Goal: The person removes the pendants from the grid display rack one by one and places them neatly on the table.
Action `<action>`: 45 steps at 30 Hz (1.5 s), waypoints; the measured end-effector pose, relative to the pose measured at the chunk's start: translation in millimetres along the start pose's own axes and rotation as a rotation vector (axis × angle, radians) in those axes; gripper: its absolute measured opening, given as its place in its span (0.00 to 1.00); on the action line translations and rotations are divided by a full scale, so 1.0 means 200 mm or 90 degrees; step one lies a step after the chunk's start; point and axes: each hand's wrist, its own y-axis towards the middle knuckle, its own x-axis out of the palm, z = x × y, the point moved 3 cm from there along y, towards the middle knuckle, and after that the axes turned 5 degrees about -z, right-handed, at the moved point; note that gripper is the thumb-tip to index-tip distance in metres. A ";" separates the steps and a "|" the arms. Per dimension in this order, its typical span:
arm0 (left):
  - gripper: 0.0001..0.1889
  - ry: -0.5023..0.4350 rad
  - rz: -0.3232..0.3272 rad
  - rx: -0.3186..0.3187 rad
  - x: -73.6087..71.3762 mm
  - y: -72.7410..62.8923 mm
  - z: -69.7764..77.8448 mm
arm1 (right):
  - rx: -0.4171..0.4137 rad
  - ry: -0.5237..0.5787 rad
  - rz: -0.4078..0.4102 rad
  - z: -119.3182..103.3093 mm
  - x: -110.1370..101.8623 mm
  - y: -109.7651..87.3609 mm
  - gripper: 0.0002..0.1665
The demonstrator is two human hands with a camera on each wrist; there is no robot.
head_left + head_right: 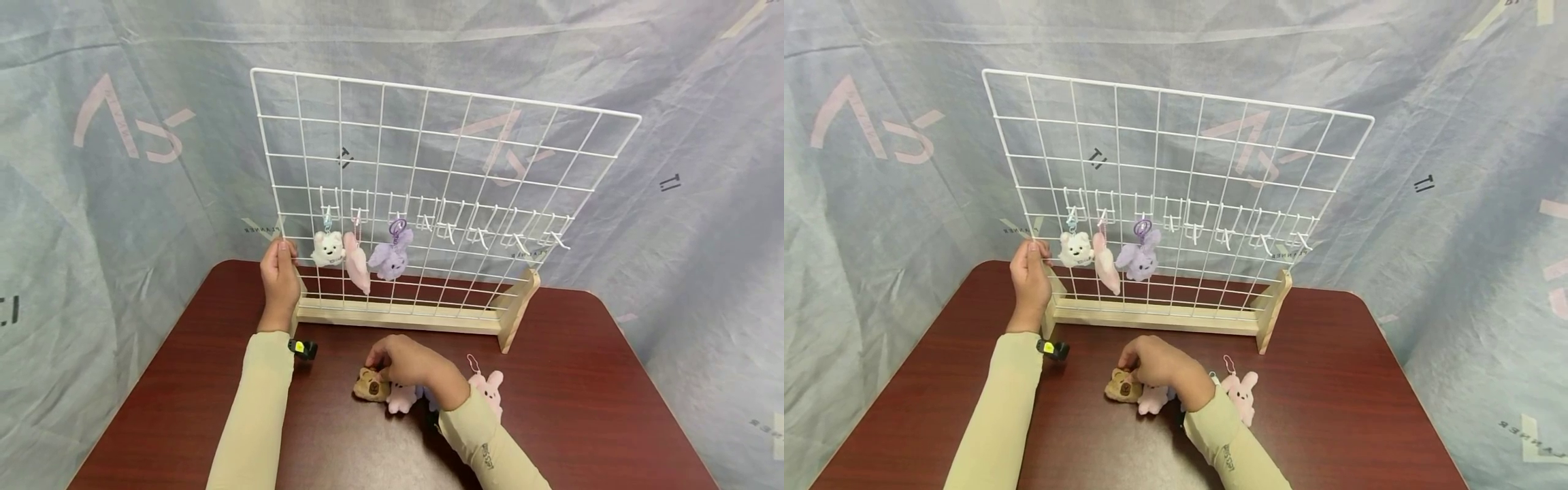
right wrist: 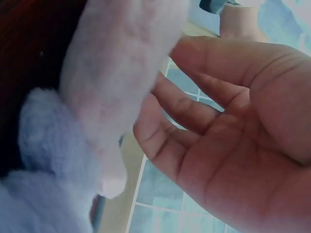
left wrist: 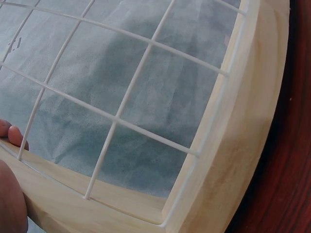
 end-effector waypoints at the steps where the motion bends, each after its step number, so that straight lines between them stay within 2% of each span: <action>1: 0.19 0.000 0.001 0.000 0.00 0.00 0.00 | -0.001 0.000 0.012 0.00 -0.01 0.00 0.10; 4: 0.19 0.006 0.000 0.000 0.00 0.00 0.00 | -0.001 0.015 0.066 0.00 -0.04 0.01 0.13; 9: 0.21 0.008 -0.009 0.012 0.00 0.00 0.01 | -0.004 0.091 0.186 0.00 -0.12 0.02 0.26; 12: 0.22 0.009 -0.012 0.016 -0.01 0.00 0.01 | -0.007 0.186 0.249 0.00 -0.16 0.04 0.31; 15: 0.22 0.015 -0.011 0.013 -0.01 0.00 0.00 | -0.026 0.300 0.292 -0.01 -0.20 0.05 0.34; 18: 0.23 0.014 -0.009 0.011 -0.01 0.00 0.00 | -0.048 0.386 0.312 -0.01 -0.23 0.06 0.35; 24: 0.23 0.010 -0.010 0.008 -0.01 0.00 0.00 | -0.092 0.481 0.341 -0.01 -0.26 0.07 0.33; 30: 0.21 0.009 -0.005 0.003 0.00 0.00 0.01 | -0.120 0.523 0.361 -0.03 -0.28 0.08 0.34; 38: 0.19 0.010 0.002 -0.003 0.00 0.00 0.00 | -0.186 0.590 0.379 -0.09 -0.31 0.06 0.36; 45: 0.19 0.012 0.000 -0.004 0.00 0.00 0.00 | -0.237 0.640 0.377 -0.13 -0.32 0.07 0.30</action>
